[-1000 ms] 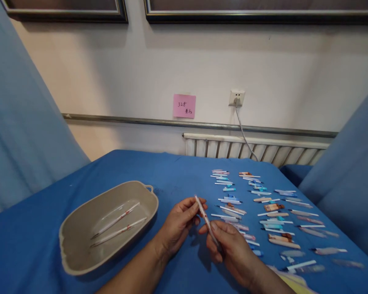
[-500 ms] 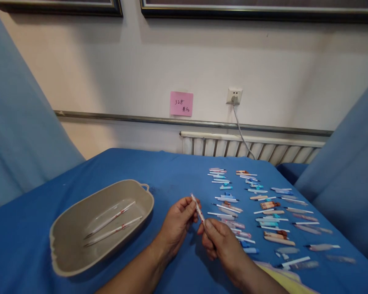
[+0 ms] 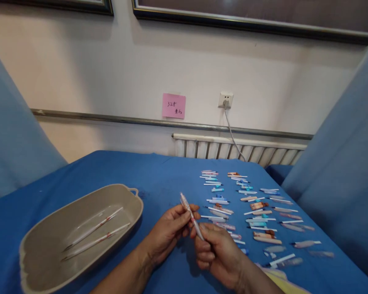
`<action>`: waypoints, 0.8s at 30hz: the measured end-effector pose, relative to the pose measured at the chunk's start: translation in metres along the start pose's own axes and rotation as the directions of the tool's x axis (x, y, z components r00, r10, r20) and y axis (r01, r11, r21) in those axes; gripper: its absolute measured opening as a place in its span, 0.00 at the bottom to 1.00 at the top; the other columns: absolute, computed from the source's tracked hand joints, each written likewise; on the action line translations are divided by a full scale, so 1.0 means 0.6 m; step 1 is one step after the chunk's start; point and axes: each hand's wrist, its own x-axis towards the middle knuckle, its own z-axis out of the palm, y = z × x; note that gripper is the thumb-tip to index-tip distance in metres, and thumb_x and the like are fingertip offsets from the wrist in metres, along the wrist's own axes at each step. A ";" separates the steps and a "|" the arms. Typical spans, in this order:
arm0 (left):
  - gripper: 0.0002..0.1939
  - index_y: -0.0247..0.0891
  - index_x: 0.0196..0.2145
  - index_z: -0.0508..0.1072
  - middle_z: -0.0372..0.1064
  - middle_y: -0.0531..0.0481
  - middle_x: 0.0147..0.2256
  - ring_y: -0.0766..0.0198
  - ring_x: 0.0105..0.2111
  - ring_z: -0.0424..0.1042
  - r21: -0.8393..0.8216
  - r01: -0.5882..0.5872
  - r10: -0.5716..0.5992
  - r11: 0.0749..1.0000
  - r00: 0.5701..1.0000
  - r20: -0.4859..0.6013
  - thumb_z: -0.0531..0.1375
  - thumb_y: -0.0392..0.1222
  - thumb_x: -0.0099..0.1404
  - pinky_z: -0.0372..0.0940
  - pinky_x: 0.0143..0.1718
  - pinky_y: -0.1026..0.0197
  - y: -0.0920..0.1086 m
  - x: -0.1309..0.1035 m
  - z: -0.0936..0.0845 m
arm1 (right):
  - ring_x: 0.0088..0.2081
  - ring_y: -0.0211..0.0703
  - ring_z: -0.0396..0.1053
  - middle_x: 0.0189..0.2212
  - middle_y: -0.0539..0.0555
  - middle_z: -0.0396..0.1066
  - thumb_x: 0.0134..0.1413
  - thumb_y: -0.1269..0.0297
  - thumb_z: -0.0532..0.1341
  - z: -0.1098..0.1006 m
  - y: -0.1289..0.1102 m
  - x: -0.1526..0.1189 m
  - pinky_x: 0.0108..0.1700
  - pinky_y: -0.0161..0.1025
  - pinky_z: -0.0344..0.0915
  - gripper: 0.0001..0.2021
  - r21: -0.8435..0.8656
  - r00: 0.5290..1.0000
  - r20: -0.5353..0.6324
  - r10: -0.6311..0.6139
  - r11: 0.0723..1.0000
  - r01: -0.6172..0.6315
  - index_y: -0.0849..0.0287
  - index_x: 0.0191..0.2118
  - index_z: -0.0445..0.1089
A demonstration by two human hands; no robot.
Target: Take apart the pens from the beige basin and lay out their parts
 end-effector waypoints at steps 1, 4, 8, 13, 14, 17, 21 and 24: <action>0.11 0.33 0.39 0.73 0.70 0.48 0.32 0.71 0.23 0.67 0.002 0.006 -0.006 1.000 1.000 0.004 0.63 0.41 0.59 0.61 0.27 0.66 -0.002 0.000 -0.001 | 0.15 0.27 0.40 0.15 0.40 0.48 0.55 0.60 0.59 -0.001 -0.001 0.001 0.20 0.30 0.42 0.09 0.002 1.000 0.006 0.014 1.000 -0.014 0.61 0.32 0.66; 0.10 0.33 0.35 0.73 0.71 0.49 0.29 0.70 0.21 0.67 0.012 -0.005 0.005 1.000 1.000 -0.028 0.64 0.41 0.58 0.60 0.26 0.66 -0.009 0.003 -0.003 | 0.15 0.27 0.40 0.15 0.40 0.48 0.55 0.59 0.59 0.000 -0.001 0.005 0.20 0.30 0.41 0.10 -0.034 1.000 -0.012 -0.001 0.999 0.001 0.60 0.31 0.65; 0.12 0.33 0.35 0.72 0.71 0.50 0.28 0.71 0.20 0.66 0.029 -0.028 0.031 0.999 0.995 -0.090 0.65 0.42 0.56 0.58 0.23 0.68 -0.016 0.006 -0.002 | 0.14 0.27 0.42 0.15 0.41 0.49 0.52 0.52 0.60 0.004 0.004 0.009 0.19 0.30 0.42 0.15 -0.142 0.995 -0.072 -0.074 0.988 0.063 0.60 0.29 0.63; 0.13 0.34 0.31 0.70 0.68 0.54 0.23 0.72 0.17 0.64 0.064 -0.050 0.060 0.997 0.986 -0.159 0.66 0.45 0.53 0.56 0.22 0.69 -0.026 0.013 -0.001 | 0.14 0.27 0.43 0.14 0.40 0.51 0.46 0.41 0.60 0.002 0.015 0.017 0.18 0.30 0.43 0.23 -0.313 0.975 -0.128 -0.181 0.940 0.133 0.60 0.27 0.62; 0.13 0.34 0.29 0.69 0.67 0.55 0.20 0.72 0.17 0.63 0.079 -0.051 0.064 0.996 0.983 -0.169 0.66 0.45 0.53 0.55 0.21 0.69 -0.029 0.015 -0.002 | 0.14 0.27 0.44 0.14 0.41 0.51 0.45 0.40 0.60 0.001 0.018 0.019 0.18 0.30 0.43 0.24 -0.342 0.971 -0.131 -0.197 0.929 0.142 0.60 0.27 0.62; 0.14 0.35 0.25 0.66 0.62 0.58 0.16 0.73 0.15 0.60 0.132 -0.042 0.065 0.990 0.981 -0.181 0.65 0.47 0.55 0.51 0.19 0.70 -0.036 0.018 -0.006 | 0.14 0.27 0.46 0.14 0.41 0.52 0.46 0.40 0.59 -0.001 0.025 0.022 0.17 0.30 0.43 0.24 -0.358 0.968 -0.122 -0.219 0.920 0.162 0.61 0.27 0.63; 0.13 0.36 0.29 0.68 0.64 0.56 0.18 0.73 0.16 0.59 0.124 -0.050 0.070 0.991 0.985 -0.160 0.64 0.48 0.56 0.52 0.20 0.69 -0.034 0.015 -0.004 | 0.13 0.27 0.45 0.14 0.41 0.52 0.48 0.43 0.59 -0.003 0.026 0.024 0.17 0.30 0.44 0.22 -0.288 0.966 -0.109 -0.233 0.938 0.194 0.61 0.29 0.65; 0.15 0.36 0.38 0.71 0.71 0.50 0.31 0.72 0.21 0.63 0.061 -0.055 0.062 0.997 0.992 -0.107 0.64 0.47 0.56 0.57 0.25 0.67 -0.024 0.011 0.001 | 0.13 0.27 0.45 0.14 0.41 0.52 0.49 0.46 0.60 -0.004 0.020 0.022 0.18 0.30 0.44 0.19 -0.228 0.960 -0.128 -0.247 0.950 0.214 0.60 0.28 0.64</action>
